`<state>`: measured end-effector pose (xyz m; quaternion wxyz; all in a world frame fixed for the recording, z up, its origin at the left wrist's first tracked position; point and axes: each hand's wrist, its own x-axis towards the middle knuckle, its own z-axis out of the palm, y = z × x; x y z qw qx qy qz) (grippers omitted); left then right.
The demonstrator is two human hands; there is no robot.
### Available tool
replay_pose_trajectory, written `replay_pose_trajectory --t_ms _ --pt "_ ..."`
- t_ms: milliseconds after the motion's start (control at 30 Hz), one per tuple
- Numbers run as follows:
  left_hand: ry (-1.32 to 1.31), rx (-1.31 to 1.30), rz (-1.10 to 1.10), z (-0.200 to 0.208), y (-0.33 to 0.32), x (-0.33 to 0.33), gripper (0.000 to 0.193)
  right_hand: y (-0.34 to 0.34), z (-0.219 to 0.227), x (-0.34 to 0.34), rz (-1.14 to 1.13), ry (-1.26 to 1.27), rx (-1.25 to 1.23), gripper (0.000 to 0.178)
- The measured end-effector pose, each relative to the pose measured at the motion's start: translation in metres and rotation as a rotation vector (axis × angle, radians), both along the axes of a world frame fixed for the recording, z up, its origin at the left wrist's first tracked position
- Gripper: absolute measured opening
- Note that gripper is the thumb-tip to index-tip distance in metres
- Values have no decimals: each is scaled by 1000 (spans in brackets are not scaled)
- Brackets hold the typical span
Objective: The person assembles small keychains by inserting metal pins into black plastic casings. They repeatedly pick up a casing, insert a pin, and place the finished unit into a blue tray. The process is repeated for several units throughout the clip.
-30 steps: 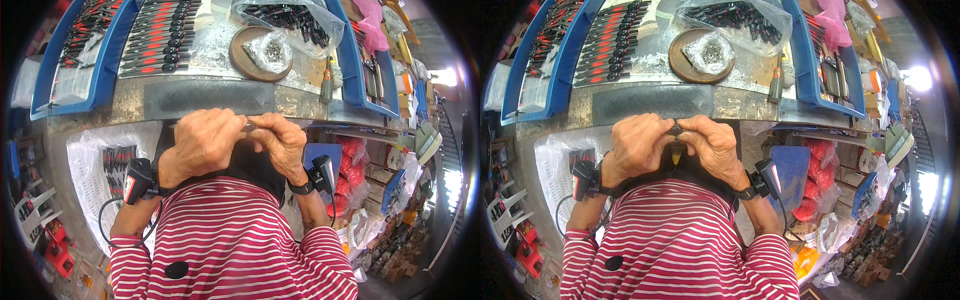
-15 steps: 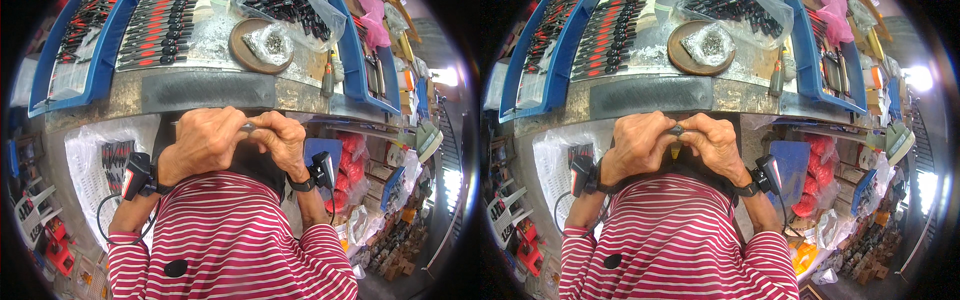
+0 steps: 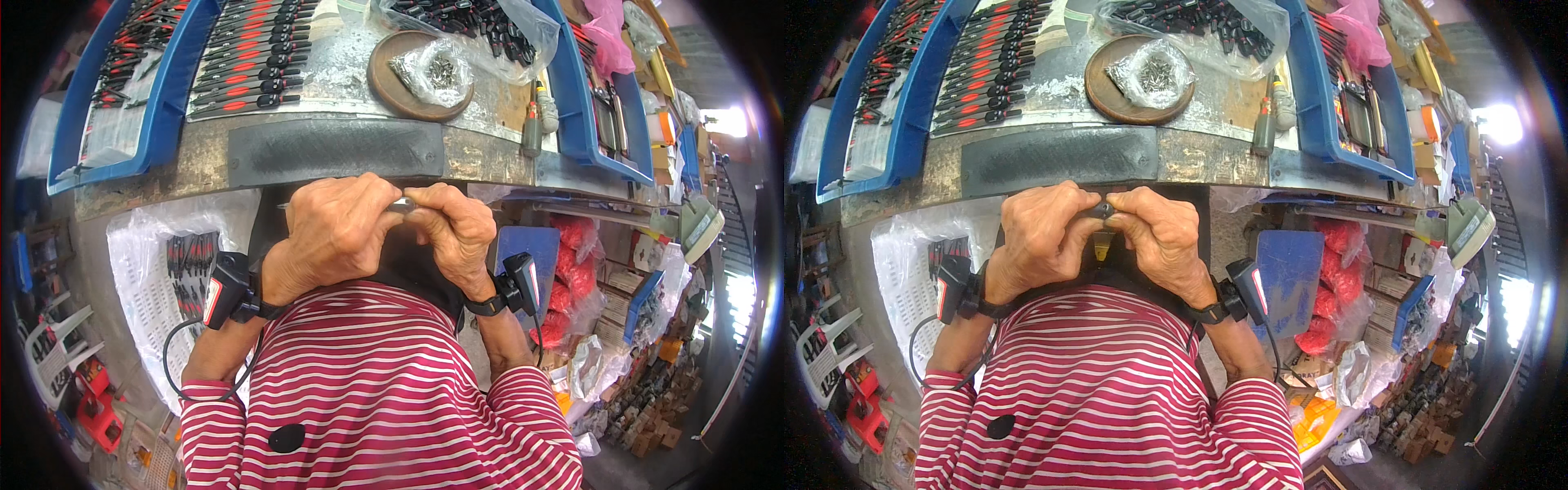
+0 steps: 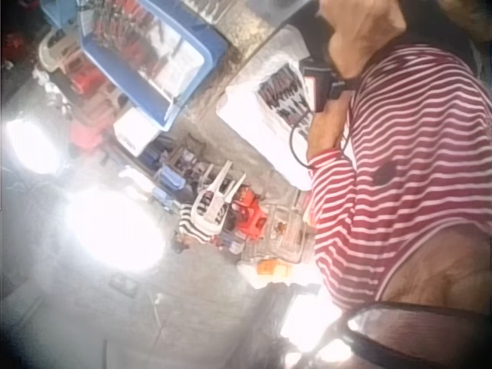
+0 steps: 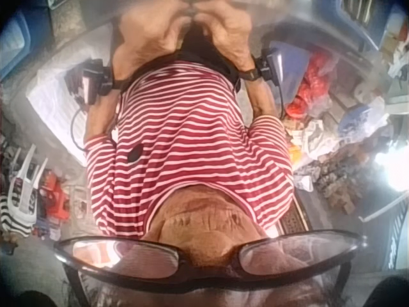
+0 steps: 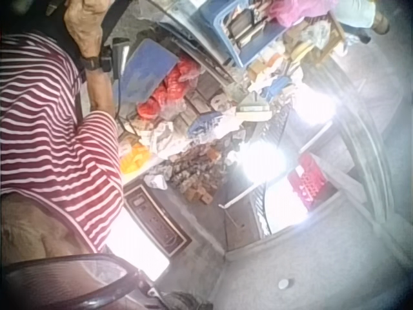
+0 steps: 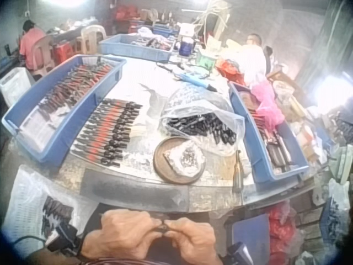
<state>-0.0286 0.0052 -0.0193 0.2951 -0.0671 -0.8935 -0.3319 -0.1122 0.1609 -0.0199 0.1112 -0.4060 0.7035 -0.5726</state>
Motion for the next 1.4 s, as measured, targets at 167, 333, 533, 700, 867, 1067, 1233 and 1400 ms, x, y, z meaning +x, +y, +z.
replay_pose_trajectory --t_ms 167,333,533,700,867,1067,1233,1400 --pt "-13 -40 -9 0 0 2 24 4 -2 -3 41 -157 -1 11" --pt "24 -123 1 -2 0 -2 22 7 -12 -3 7 -288 -37 11" --pt "7 -180 11 2 1 -11 16 5 -5 -10 -3 -347 8 13" --pt "-50 -12 10 7 -5 -11 19 0 20 -37 -67 -351 12 13" --pt "-73 167 89 13 -8 -9 20 -33 22 -86 -279 359 164 8" --pt "-227 408 159 22 -13 -4 17 -55 10 -107 -262 679 474 2" --pt "-351 422 166 27 -17 1 18 -61 6 -112 -207 780 613 2" --pt "-427 771 80 24 -17 1 19 -58 3 -111 -177 832 595 5"
